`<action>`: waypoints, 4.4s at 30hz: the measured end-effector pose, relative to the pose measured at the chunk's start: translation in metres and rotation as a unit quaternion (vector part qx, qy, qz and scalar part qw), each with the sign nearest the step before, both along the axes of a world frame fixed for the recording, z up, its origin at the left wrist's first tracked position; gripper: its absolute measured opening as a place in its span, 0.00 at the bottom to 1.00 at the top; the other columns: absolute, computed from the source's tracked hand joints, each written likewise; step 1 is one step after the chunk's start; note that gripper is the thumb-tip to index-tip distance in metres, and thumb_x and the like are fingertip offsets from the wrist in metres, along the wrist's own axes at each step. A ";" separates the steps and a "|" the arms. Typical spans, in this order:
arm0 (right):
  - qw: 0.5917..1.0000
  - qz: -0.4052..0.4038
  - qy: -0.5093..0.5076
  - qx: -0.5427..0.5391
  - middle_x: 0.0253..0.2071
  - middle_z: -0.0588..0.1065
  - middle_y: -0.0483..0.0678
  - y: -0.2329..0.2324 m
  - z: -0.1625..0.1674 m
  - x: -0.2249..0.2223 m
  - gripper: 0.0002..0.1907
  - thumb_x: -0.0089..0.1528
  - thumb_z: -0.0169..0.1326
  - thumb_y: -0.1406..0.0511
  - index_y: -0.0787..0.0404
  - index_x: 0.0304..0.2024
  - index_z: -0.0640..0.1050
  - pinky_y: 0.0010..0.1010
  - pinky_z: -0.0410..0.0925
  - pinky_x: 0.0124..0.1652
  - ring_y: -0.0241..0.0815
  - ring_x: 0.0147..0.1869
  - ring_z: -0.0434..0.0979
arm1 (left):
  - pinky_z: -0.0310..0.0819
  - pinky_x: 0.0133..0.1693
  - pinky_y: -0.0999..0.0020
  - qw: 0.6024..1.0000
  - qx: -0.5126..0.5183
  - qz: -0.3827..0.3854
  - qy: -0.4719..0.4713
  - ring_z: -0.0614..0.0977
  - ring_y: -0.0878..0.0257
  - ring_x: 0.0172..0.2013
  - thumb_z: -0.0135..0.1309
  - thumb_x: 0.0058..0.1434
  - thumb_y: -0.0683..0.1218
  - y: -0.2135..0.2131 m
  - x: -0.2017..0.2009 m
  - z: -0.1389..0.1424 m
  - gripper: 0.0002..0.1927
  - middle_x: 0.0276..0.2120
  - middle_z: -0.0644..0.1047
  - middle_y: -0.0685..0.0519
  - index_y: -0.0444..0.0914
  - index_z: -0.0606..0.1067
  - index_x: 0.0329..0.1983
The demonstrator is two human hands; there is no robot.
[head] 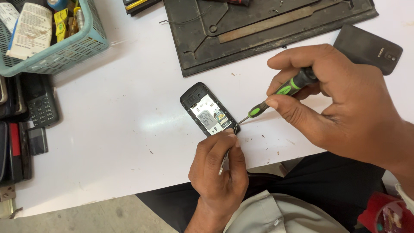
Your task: The person disassembles a black mobile phone by removing the back cover and using a screwdriver and tweezers to remove screws and small components. The person then applies a black adhesive sheet to the back of the phone and presses it into place.
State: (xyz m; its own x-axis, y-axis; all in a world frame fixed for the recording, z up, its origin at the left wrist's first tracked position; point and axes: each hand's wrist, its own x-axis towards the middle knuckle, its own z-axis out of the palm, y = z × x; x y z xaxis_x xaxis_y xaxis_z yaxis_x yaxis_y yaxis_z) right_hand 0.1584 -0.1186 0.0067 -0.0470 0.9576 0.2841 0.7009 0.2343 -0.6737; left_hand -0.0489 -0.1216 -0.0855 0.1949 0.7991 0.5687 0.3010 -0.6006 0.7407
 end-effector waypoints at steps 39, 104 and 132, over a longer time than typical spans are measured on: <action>0.935 0.200 -0.292 -0.018 0.34 0.75 0.41 0.020 0.036 0.001 0.08 0.57 0.60 0.61 0.56 0.37 0.79 0.22 0.63 0.18 0.30 0.24 0.74 | 0.84 0.40 0.69 1.000 0.001 -0.003 -0.018 0.88 0.57 0.42 0.59 0.64 0.33 -0.001 -0.002 -0.004 0.11 0.41 0.80 0.45 0.34 0.73 0.47; 0.967 0.061 -0.244 0.043 0.41 0.78 0.48 0.012 -0.033 0.018 0.11 0.58 0.62 0.61 0.60 0.39 0.81 0.40 0.67 0.48 0.49 0.51 0.72 | 0.84 0.49 0.68 0.984 -0.109 -0.031 -0.137 0.85 0.56 0.49 0.51 0.72 0.34 -0.005 -0.003 -0.009 0.08 0.46 0.74 0.44 0.32 0.67 0.51; 0.952 0.009 -0.285 0.109 0.34 0.70 0.52 0.058 -0.035 0.025 0.10 0.65 0.59 0.67 0.65 0.31 0.75 0.45 0.66 0.42 0.51 0.41 0.70 | 0.85 0.53 0.64 0.925 -0.217 0.006 -0.311 0.81 0.57 0.55 0.43 0.75 0.37 0.006 -0.002 -0.004 0.10 0.52 0.71 0.41 0.34 0.59 0.55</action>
State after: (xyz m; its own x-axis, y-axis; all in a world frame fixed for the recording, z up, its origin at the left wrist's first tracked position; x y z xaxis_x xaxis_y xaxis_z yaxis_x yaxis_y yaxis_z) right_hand 0.1838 -0.0604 -0.0281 -0.2683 0.8770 0.3987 0.9331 0.3394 -0.1187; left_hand -0.0510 -0.1161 -0.0898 -0.0724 0.9785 0.1930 -0.2602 -0.2053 0.9435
